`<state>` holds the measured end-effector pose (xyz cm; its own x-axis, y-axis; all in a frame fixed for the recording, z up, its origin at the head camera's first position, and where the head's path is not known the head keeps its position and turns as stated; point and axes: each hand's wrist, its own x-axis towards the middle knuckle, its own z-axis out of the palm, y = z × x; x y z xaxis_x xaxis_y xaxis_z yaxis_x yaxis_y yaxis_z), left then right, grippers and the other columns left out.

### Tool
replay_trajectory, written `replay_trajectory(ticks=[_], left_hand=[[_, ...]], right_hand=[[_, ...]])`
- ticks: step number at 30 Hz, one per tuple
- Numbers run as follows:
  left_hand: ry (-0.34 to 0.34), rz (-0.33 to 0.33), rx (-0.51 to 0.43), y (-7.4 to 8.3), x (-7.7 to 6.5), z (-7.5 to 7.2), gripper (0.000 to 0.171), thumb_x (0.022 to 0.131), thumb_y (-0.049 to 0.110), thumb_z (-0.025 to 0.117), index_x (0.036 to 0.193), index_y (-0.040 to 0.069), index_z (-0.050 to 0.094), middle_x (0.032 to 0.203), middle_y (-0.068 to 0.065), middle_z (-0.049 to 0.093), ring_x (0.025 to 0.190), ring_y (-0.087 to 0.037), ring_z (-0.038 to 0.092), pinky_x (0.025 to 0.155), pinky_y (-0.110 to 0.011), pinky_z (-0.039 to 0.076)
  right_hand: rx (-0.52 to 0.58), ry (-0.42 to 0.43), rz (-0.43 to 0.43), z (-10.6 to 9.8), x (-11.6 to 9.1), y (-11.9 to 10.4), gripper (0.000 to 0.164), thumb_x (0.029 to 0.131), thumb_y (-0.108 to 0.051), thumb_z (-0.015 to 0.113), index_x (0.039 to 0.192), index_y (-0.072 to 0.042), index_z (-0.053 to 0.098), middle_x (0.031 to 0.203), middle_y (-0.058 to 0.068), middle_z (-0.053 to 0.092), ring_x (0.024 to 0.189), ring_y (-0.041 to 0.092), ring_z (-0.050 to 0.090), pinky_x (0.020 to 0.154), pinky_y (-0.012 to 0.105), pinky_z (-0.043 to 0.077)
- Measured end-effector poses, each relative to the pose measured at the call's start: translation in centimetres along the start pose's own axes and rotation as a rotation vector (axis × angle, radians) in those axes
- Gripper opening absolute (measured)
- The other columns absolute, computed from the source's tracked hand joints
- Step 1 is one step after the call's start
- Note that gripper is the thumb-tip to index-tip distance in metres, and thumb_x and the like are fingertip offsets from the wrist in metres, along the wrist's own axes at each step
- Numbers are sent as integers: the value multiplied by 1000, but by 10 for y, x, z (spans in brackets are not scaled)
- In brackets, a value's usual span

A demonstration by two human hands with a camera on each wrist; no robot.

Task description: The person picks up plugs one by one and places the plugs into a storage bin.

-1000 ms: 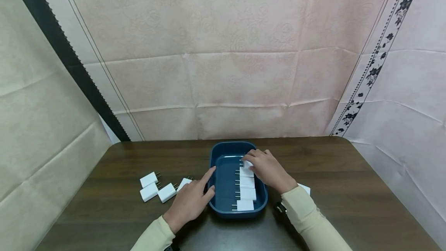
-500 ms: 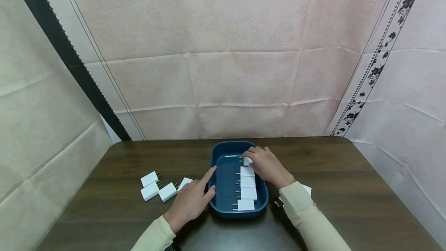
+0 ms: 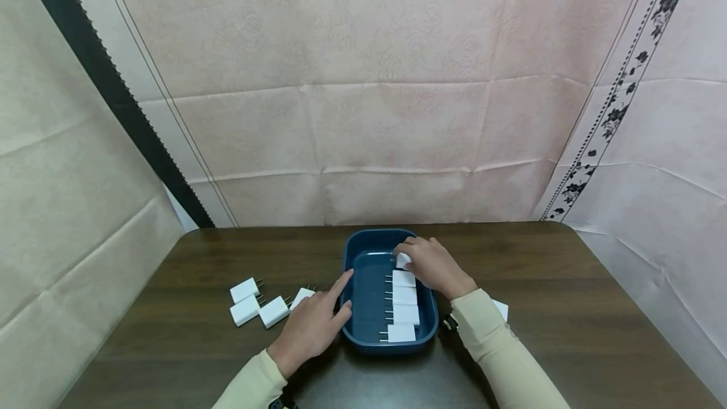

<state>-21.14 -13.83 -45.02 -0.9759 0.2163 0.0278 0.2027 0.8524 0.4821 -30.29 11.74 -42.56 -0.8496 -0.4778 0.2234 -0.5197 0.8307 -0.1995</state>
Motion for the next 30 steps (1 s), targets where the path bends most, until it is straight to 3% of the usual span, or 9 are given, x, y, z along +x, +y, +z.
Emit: replay_trajectory(ticks=[22, 30], left_hand=[[4, 10, 1, 0, 0, -1, 61, 103, 37, 50, 160, 29, 30, 63, 4, 51, 61, -12, 49, 59, -32, 39], [12, 10, 6, 0, 0, -1, 61, 103, 37, 50, 160, 28, 31, 62, 4, 50, 59, -12, 48, 53, -31, 36]], right_hand=[[33, -124, 43, 0, 9, -1, 31, 92, -10, 73, 123, -17, 73, 125, 7, 71, 111, 26, 65, 103, 51, 50], [28, -138, 43, 2, 10, 0, 30, 93, -9, 71, 123, -15, 73, 125, 9, 71, 108, 25, 67, 99, 46, 54]])
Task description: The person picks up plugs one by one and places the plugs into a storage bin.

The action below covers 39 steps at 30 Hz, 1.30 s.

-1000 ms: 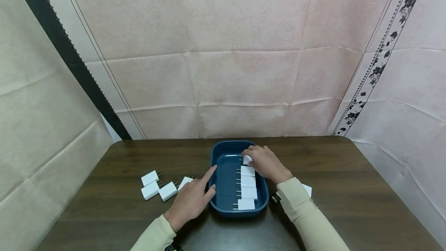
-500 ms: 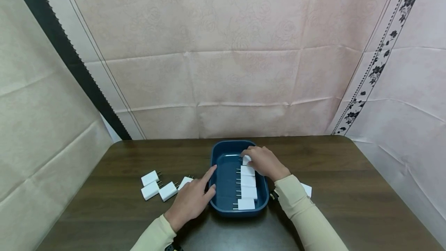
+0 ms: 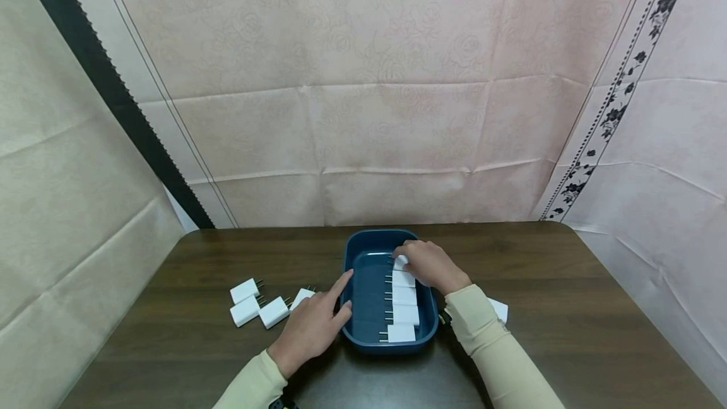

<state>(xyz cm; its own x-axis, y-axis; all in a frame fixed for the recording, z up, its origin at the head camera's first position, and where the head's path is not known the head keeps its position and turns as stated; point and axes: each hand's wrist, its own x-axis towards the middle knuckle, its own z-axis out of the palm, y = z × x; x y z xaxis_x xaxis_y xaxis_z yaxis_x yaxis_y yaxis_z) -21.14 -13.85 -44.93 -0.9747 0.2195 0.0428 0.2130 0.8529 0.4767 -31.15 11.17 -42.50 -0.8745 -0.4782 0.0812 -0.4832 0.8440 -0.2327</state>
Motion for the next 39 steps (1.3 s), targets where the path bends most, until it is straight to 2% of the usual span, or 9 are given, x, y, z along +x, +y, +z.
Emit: replay_trajectory(ticks=[4, 18, 23, 30, 39], left_hand=[[1, 1, -1, 1, 1, 0, 61, 102, 37, 50, 160, 28, 31, 61, 4, 50, 55, -13, 46, 50, -32, 34], [3, -2, 10, 1, -1, 1, 61, 103, 38, 50, 160, 28, 31, 61, 4, 49, 57, -13, 46, 52, -32, 33], [5, 3, 8, 0, 0, 1, 61, 103, 38, 50, 160, 28, 31, 61, 5, 50, 59, -13, 46, 53, -32, 34], [8, 7, 8, 0, 0, 0, 61, 103, 38, 49, 160, 28, 30, 61, 5, 50, 57, -13, 46, 51, -32, 33], [-3, 5, 7, -1, 0, 1, 61, 103, 38, 49, 160, 29, 30, 61, 5, 50, 56, -13, 45, 51, -32, 33]], right_hand=[[-1, 1, -7, 1, 1, 1, 29, 94, -9, 71, 122, -14, 74, 125, 9, 70, 110, 26, 67, 98, 46, 54], [27, -14, -10, 2, -1, -1, 28, 95, -7, 68, 120, -17, 77, 126, 7, 71, 118, 28, 66, 100, 46, 54], [19, -12, -10, 2, -2, -2, 28, 96, -8, 67, 121, -18, 76, 125, 7, 72, 115, 27, 67, 99, 46, 55], [-7, -4, -9, 1, -3, -2, 27, 96, -11, 68, 121, -18, 76, 122, 8, 72, 103, 23, 67, 94, 44, 56], [-44, 19, -13, 1, -7, -4, 25, 97, -13, 68, 121, -15, 74, 120, 8, 71, 98, 22, 66, 95, 43, 56]])
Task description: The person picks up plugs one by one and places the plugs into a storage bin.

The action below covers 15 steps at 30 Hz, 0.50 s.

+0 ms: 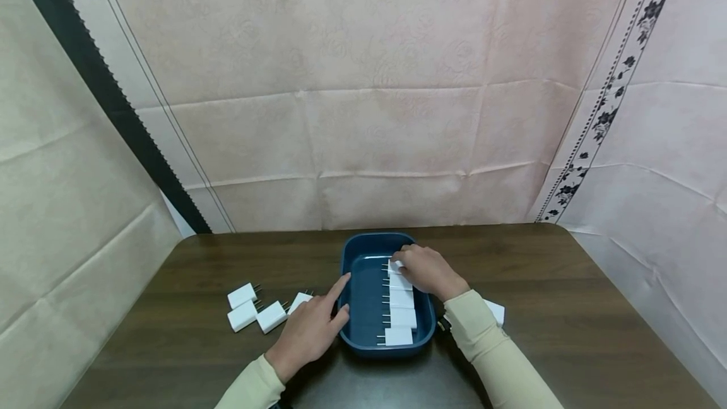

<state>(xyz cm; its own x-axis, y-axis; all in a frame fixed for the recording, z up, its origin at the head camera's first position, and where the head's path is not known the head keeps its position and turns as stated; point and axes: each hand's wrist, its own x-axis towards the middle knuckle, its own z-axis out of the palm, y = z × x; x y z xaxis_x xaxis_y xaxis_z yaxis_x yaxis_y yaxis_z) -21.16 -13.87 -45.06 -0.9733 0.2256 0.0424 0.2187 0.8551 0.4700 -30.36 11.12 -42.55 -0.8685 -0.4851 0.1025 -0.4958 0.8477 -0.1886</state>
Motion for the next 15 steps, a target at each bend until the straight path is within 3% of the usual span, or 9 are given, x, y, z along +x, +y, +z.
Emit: replay_trajectory(ticks=[8, 15], left_hand=[[-1, -2, -2, 0, 0, 1, 61, 103, 37, 49, 160, 30, 29, 61, 5, 50, 56, -13, 45, 51, -32, 33], [0, 2, -7, 0, -1, 0, 61, 104, 36, 49, 160, 29, 29, 62, 6, 50, 55, -13, 45, 51, -32, 33]], right_hand=[[-33, 65, -47, -2, -6, 2, 26, 93, -14, 72, 119, -13, 74, 113, 6, 73, 90, 16, 62, 88, 36, 58], [19, 87, -37, -8, -15, 2, 30, 92, -15, 74, 122, -12, 73, 123, 7, 70, 104, 21, 63, 94, 40, 57]])
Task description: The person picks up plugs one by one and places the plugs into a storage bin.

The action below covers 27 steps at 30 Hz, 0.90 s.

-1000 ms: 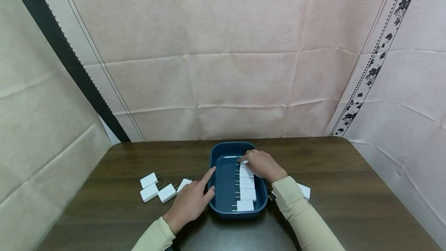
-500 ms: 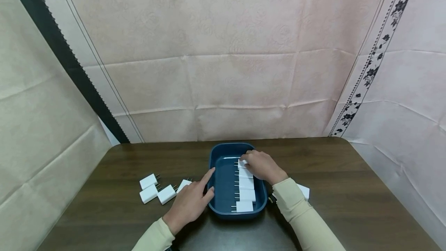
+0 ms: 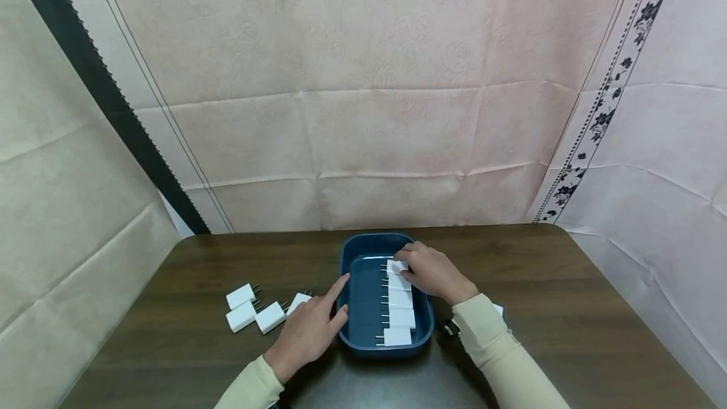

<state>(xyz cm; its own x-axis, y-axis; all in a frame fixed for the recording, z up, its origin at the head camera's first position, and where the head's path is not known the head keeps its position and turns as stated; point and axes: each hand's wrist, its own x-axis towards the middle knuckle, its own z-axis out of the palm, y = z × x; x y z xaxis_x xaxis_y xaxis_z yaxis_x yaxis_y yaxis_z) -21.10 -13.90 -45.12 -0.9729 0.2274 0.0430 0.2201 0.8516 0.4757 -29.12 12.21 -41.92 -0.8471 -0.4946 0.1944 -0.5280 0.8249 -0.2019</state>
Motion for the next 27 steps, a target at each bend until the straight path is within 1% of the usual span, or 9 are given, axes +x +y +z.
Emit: replay_trajectory(ticks=[3, 5, 7, 10, 17, 20, 27], left_hand=[[-2, -2, 3, 0, 0, -1, 61, 104, 37, 49, 160, 30, 29, 62, 6, 50, 56, -13, 45, 52, -32, 33], [-1, -3, 5, 0, 0, -1, 61, 104, 37, 49, 160, 30, 29, 62, 6, 51, 56, -12, 46, 52, -31, 34], [-2, -4, 5, 0, 0, -1, 61, 104, 37, 49, 160, 30, 29, 62, 6, 51, 56, -12, 46, 52, -31, 34], [-4, -2, 2, 0, 0, -1, 61, 104, 37, 49, 161, 30, 29, 63, 6, 51, 56, -12, 46, 52, -31, 35], [2, 10, -1, -1, -1, 0, 60, 104, 36, 49, 161, 29, 29, 62, 7, 51, 55, -11, 46, 52, -31, 35], [5, 13, 1, -1, -1, -1, 60, 104, 36, 49, 160, 29, 29, 62, 7, 51, 55, -10, 46, 52, -31, 35], [14, 15, 9, 0, -1, -1, 60, 104, 37, 49, 160, 29, 30, 61, 6, 50, 56, -11, 45, 51, -31, 34]], right_hand=[[0, 8, -6, -3, -4, 0, 36, 92, -16, 74, 128, -12, 70, 134, 10, 66, 119, 27, 63, 99, 44, 55], [2, 8, -5, -5, -6, 0, 41, 92, -17, 74, 132, -12, 68, 142, 12, 61, 129, 31, 59, 102, 47, 52], [0, 5, -1, -6, -8, 1, 46, 92, -19, 74, 137, -12, 64, 148, 13, 57, 135, 33, 55, 105, 48, 50], [10, -2, 8, -9, -11, 1, 51, 93, -22, 74, 141, -13, 60, 152, 13, 53, 139, 33, 52, 106, 50, 49], [24, 20, 7, -18, -18, -1, 55, 92, -24, 74, 144, -14, 58, 153, 13, 52, 138, 34, 53, 104, 51, 50], [27, 39, 9, -22, -21, -1, 54, 92, -24, 74, 143, -15, 59, 151, 14, 54, 136, 33, 56, 103, 50, 51], [-17, 69, 10, -29, -28, 1, 47, 93, -25, 74, 137, -13, 64, 140, 13, 63, 125, 30, 63, 98, 48, 55]])
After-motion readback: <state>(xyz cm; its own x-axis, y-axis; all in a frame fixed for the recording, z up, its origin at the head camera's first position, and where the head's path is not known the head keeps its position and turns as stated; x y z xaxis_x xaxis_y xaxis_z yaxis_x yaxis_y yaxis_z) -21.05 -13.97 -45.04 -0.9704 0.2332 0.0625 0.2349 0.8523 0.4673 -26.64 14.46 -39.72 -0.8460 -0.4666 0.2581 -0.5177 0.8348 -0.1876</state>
